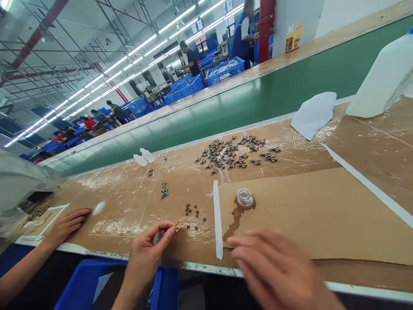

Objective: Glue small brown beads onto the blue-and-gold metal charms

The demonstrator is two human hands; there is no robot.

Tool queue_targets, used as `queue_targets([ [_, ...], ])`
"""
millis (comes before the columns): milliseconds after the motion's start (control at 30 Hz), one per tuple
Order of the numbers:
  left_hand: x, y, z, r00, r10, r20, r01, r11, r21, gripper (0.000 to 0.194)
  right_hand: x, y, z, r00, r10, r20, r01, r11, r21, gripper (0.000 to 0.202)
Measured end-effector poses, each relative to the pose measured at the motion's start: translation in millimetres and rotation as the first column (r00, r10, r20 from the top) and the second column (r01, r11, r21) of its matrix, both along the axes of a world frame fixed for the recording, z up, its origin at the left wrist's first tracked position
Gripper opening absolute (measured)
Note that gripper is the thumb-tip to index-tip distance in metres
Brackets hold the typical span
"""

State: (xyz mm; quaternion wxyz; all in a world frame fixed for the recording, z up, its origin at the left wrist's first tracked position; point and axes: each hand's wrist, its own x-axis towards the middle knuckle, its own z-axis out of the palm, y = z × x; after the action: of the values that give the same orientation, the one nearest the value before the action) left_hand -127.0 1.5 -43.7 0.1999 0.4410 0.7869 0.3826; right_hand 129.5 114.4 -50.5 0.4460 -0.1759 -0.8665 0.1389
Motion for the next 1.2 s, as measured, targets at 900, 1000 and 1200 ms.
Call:
queue_targets([
  [900, -1.1, 1.3, -6.3, 1.000, -0.019, -0.002, 0.019, 0.998, 0.056, 0.020, -85.2, -25.0, -0.2, 0.949, 0.005, 0.314, -0.005, 1.000, -0.002, 0.023],
  [1000, 2.2, 4.3, -6.4, 1.000, -0.006, -0.017, 0.007, 0.999, 0.036, 0.022, -65.6, -26.7, 7.0, 0.978, -0.021, 0.209, 0.019, 1.000, 0.011, 0.022],
  [1200, 4.7, 8.8, -9.5, 0.998, 0.035, -0.061, -0.036, 0.999, -0.013, 0.027, 1.2, -13.7, -5.4, 0.987, -0.075, 0.145, 0.070, 0.997, 0.041, 0.020],
])
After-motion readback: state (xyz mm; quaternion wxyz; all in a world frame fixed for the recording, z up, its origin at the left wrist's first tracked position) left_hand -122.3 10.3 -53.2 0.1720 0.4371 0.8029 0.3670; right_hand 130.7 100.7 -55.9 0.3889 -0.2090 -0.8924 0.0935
